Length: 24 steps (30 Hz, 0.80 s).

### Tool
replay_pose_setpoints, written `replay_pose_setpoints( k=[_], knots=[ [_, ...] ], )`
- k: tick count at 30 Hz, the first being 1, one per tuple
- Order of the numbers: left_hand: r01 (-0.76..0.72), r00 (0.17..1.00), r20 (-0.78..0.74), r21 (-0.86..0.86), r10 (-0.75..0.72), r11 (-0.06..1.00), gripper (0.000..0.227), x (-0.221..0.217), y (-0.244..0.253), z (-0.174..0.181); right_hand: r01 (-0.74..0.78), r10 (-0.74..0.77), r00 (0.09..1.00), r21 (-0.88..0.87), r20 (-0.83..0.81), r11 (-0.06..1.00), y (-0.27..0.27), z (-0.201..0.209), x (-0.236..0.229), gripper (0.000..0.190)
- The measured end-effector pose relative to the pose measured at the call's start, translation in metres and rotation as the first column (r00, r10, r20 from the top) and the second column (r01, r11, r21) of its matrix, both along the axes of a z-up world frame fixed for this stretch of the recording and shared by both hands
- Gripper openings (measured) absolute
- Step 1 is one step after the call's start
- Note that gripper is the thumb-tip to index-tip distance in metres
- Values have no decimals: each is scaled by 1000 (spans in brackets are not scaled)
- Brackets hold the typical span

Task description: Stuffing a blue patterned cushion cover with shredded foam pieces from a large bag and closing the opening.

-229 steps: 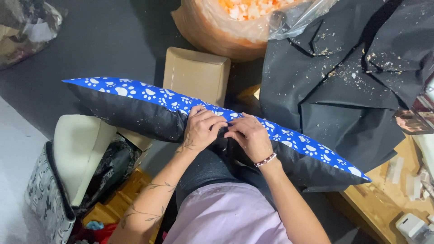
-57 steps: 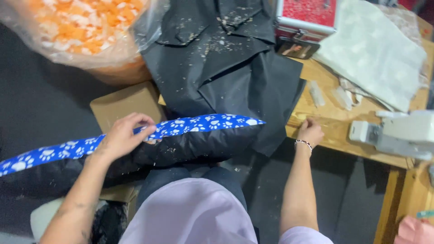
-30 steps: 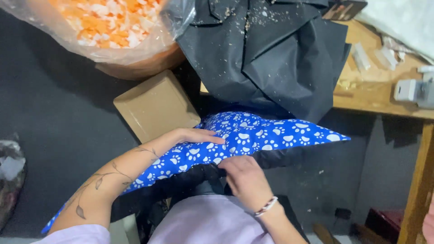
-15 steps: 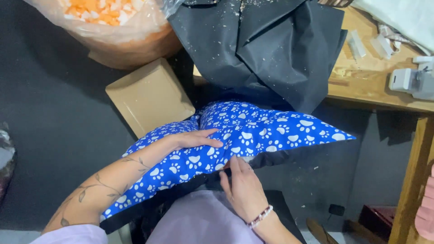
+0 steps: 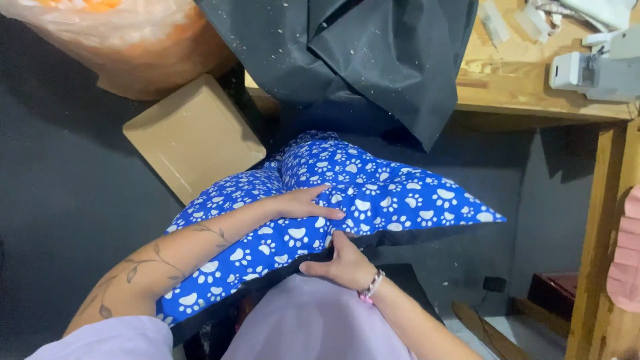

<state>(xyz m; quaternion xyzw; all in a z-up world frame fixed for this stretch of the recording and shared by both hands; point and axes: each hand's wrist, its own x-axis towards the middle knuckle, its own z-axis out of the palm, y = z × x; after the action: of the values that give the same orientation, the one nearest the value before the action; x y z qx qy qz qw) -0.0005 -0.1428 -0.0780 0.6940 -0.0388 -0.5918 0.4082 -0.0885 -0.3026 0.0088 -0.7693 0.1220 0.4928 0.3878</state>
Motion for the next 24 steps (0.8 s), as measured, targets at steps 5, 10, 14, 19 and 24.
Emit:
replay_pose_setpoints(
  k=[5,10,14,19,24],
  knots=[
    [103,992,62,60,-107,993,124,-2,-12,-17,102,-103,987,-10,-124,995,4,-22,-3,81],
    [198,970,122,85,-208,976,111,7,-20,1,358,-300,919,223,-256,907,7,-31,-9,37],
    [266,947,166,73,-275,961,107,13,-29,6,209,-158,956,197,-246,958,26,5,15,27],
    [200,970,131,49,-205,979,113,30,-35,-8,-54,75,991,180,-109,982,4,-24,5,56],
    [100,989,101,38,-104,994,116,54,-34,-8,-173,149,972,124,179,977,6,14,18,55]
  ],
)
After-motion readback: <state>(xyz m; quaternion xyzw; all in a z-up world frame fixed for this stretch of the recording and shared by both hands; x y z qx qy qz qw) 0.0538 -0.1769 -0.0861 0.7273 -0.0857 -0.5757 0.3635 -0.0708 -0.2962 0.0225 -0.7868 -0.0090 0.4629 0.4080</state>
